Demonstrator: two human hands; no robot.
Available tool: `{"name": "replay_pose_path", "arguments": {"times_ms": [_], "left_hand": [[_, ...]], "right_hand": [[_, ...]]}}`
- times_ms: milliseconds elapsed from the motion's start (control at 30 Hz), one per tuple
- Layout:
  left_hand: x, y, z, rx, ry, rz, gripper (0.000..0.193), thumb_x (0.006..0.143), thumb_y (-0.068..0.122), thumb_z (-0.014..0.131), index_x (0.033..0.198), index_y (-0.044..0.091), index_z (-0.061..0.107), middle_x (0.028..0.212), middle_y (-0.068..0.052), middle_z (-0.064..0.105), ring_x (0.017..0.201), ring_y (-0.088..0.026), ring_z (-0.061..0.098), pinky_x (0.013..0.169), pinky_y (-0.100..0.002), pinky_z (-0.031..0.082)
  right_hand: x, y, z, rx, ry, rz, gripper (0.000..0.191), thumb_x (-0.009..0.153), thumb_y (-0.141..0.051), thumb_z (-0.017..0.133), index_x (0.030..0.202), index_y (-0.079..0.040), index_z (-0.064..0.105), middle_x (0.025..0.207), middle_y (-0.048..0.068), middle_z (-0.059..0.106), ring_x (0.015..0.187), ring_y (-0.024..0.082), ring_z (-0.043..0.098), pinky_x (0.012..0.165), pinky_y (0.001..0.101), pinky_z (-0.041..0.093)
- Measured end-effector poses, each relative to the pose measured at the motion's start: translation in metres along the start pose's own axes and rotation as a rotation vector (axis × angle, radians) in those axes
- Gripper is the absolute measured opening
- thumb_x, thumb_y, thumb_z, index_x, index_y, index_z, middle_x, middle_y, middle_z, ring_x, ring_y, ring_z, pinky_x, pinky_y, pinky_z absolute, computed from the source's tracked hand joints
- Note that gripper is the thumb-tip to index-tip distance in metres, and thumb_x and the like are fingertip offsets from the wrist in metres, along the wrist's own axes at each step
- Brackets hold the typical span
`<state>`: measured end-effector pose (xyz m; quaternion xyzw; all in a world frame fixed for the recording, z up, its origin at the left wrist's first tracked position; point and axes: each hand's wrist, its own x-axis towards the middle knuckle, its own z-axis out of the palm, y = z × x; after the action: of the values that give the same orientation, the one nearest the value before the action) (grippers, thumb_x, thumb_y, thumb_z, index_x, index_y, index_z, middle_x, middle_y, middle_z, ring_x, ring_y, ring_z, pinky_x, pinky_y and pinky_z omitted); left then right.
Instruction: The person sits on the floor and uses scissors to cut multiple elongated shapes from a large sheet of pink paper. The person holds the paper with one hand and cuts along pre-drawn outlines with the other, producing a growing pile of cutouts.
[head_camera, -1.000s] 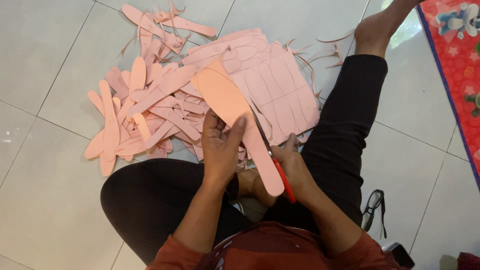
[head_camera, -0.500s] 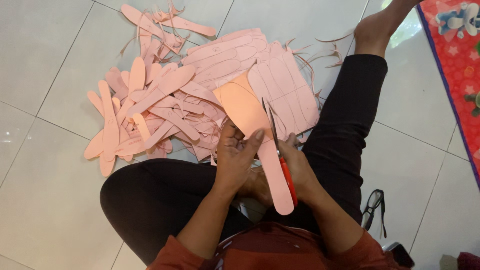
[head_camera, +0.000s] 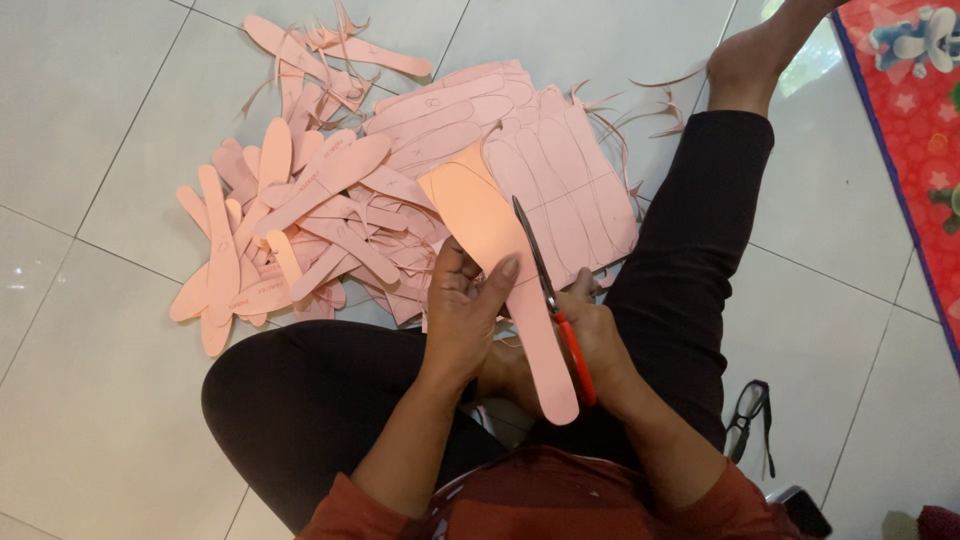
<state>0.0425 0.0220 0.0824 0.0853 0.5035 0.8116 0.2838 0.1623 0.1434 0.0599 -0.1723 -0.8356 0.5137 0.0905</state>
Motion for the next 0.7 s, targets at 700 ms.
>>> {"name": "replay_pose_path", "arguments": {"times_ms": [700], "left_hand": [[0.000,-0.004,-0.005,0.063,-0.083,0.053,0.026,0.101,0.006,0.067,0.126,0.000,0.062,0.112,-0.006,0.071,0.102,-0.009,0.065,0.090,-0.026,0.056]], "right_hand": [[0.009,-0.027,-0.011,0.137,-0.161,0.204,0.024,0.091,-0.011,0.057,0.113,-0.003,0.064,0.066,0.007,0.061,0.059,0.019,0.060,0.060,0.0339,0.051]]}}
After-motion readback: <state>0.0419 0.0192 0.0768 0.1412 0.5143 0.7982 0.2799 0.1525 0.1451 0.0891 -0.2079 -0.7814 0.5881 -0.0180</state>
